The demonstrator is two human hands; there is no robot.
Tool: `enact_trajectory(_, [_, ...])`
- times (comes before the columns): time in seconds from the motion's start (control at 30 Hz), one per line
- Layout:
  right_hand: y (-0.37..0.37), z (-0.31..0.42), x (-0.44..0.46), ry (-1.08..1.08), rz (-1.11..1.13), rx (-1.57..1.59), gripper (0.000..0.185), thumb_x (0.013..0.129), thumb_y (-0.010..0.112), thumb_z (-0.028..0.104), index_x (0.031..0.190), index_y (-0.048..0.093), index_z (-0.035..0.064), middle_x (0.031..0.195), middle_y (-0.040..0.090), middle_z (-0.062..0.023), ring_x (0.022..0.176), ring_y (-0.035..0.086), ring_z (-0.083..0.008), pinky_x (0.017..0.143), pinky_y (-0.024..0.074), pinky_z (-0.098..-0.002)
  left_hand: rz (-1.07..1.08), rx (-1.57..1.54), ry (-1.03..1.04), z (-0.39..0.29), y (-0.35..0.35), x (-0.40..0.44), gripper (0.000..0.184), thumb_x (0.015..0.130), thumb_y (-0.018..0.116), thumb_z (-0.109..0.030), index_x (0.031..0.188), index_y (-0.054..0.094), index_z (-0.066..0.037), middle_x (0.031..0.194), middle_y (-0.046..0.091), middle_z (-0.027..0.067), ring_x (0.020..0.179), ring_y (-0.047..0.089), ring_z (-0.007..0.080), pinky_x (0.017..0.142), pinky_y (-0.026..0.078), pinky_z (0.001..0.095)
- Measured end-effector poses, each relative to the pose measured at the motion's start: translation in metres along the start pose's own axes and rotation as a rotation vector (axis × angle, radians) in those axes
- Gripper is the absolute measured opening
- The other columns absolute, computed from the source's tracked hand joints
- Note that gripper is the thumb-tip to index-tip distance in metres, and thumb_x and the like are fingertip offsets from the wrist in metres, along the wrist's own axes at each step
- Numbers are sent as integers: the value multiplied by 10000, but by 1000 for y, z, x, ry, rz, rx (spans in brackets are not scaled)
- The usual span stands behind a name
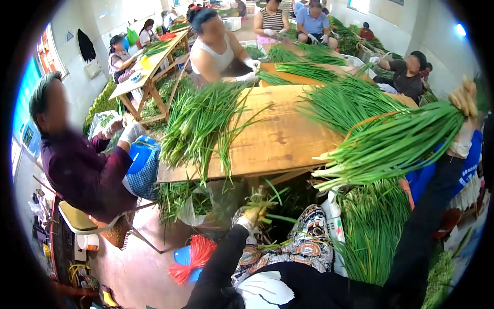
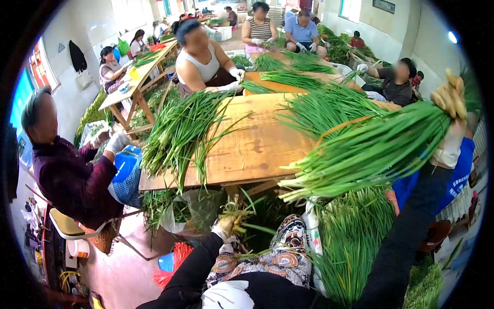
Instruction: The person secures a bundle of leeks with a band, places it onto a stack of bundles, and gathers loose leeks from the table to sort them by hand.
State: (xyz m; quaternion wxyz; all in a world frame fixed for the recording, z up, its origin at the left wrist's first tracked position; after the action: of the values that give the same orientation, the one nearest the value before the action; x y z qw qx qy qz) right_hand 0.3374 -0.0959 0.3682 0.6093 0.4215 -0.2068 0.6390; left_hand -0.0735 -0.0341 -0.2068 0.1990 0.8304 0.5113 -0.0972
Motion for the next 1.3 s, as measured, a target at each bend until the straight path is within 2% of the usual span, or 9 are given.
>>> enact_trajectory(0.13, [21,-14,-2,201,637,297,253,931,316,198,771,428,37,430,332,70,361,330,-32,481,330,-170,452,-578,-48,-50,43,-14,405,840,510,-213,1203,381,-86,881,534,8,629,460,104,631,452,251])
enact_trajectory(0.2, [38,-26,-13,166,560,370,227,928,327,200,744,359,71,400,407,54,343,393,-46,464,364,-192,319,243,201,-65,56,-1,406,829,540,-240,1158,396,-51,927,538,53,796,543,178,682,458,214])
enact_trajectory(0.27, [50,-36,-17,211,791,465,215,927,325,184,868,409,-5,442,500,26,380,459,-55,514,412,-195,86,1024,183,-78,58,-8,1146,559,717,-513,1342,22,-48,1328,197,254,1255,192,311,1012,219,376])
enact_trajectory(0.43, [83,-59,-26,230,1120,760,241,822,528,99,943,399,-66,570,581,-63,526,538,-158,638,462,-281,700,-15,345,-169,149,-44,1322,436,641,-713,1339,-95,-86,1400,-28,162,1294,41,287,1023,90,434])
enact_trajectory(0.53, [85,-72,-32,231,1227,802,365,761,615,90,982,385,-86,569,577,-67,551,550,-162,651,460,-286,724,-155,465,-193,187,-57,1338,417,809,-471,1347,-94,-138,1405,52,107,1279,122,210,1024,115,365])
enact_trajectory(0.7, [98,-79,-43,310,1113,591,268,910,368,163,1001,468,-69,520,578,-26,550,535,-127,608,458,-261,343,-85,553,-203,163,-70,253,854,493,-120,1073,523,2,1126,519,108,1048,466,156,887,356,264])
enact_trajectory(0.93, [83,-86,-52,297,876,494,236,903,395,183,905,504,-26,414,503,30,365,437,-80,484,425,-242,283,-530,256,-164,121,-46,525,808,524,-432,1101,472,1,504,363,-100,387,266,19,386,225,181])
enact_trajectory(1.07, [87,-94,-53,283,1051,687,236,900,383,129,994,404,-86,625,594,-103,598,537,-154,630,453,-286,359,84,824,-200,154,-68,1023,615,728,-405,1334,100,-37,1324,263,155,1190,310,241,956,308,362])
enact_trajectory(1.3, [92,-95,-58,270,999,585,245,918,339,150,990,404,-76,534,583,-36,500,525,-115,578,450,-250,298,-616,478,-192,153,-54,287,823,546,-292,926,582,-27,922,569,63,752,548,134,689,439,234])
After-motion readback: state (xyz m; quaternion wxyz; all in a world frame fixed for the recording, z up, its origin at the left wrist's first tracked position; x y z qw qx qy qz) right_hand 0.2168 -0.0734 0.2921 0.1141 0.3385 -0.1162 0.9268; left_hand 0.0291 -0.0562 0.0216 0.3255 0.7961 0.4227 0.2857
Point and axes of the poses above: each hand's wrist, its own x-axis towards the middle knuckle, its own y-axis out of the palm, z = x × y, the point moved 6 cm from there along x, towards the middle knuckle
